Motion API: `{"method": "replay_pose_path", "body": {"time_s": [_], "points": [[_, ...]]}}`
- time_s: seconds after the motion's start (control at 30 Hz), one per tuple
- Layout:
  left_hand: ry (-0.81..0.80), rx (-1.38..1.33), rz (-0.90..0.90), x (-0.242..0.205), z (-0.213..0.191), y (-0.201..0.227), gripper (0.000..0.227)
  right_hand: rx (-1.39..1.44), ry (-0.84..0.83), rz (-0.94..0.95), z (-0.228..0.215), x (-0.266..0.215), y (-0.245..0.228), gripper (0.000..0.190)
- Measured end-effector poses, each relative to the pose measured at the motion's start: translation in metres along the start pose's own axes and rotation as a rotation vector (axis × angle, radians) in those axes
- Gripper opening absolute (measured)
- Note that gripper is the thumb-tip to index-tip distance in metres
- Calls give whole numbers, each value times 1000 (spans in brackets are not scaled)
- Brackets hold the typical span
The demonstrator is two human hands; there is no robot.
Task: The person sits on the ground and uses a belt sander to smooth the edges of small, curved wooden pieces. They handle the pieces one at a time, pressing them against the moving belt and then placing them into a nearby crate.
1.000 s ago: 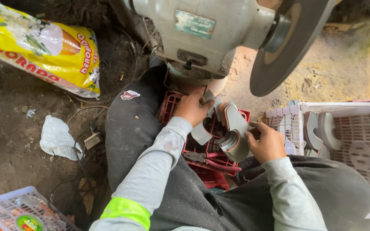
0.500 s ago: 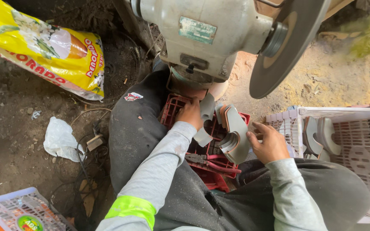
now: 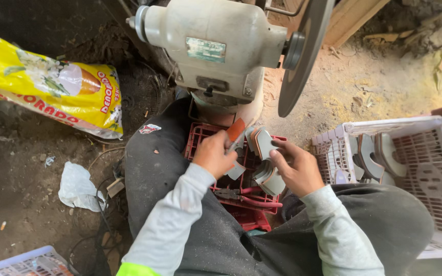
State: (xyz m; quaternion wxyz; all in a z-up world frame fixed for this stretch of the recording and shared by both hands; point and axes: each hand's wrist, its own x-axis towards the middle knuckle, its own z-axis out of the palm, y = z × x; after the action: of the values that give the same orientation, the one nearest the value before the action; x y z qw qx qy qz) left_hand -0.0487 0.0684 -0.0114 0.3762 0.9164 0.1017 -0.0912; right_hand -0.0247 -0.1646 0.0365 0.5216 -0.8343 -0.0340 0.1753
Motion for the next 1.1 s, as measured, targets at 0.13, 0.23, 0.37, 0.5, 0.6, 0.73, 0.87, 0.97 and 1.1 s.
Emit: {"method": "replay_pose_path", "body": {"time_s": [0.13, 0.23, 0.37, 0.5, 0.6, 0.73, 0.87, 0.97, 1.1], "points": [[129, 220, 439, -50, 16, 53, 31, 303, 27, 68, 20, 1, 9, 33], [144, 182, 571, -55, 18, 75, 46, 116, 165, 1, 15, 4, 19, 29], [222, 164, 616, -49, 15, 76, 73, 67, 203, -16, -13, 11, 28, 27], [-124, -114, 397, -38, 23, 63, 52, 228, 192, 86, -28, 27, 25, 28], [-52, -150, 448, -24, 34, 53, 50, 265, 226, 29, -32, 39, 24, 25], [-268, -590, 198, -2, 52, 49, 54, 423, 191, -97, -29, 50, 22, 29], [-439, -956, 42, 13, 63, 45, 55, 413, 169, -96, -30, 55, 19, 33], [-438, -1091, 3, 27, 69, 46, 51, 153, 166, -320, -30, 62, 12, 43], [-422, -1044, 69, 37, 67, 46, 41, 71, 198, -296, -26, 72, 1, 43]]}}
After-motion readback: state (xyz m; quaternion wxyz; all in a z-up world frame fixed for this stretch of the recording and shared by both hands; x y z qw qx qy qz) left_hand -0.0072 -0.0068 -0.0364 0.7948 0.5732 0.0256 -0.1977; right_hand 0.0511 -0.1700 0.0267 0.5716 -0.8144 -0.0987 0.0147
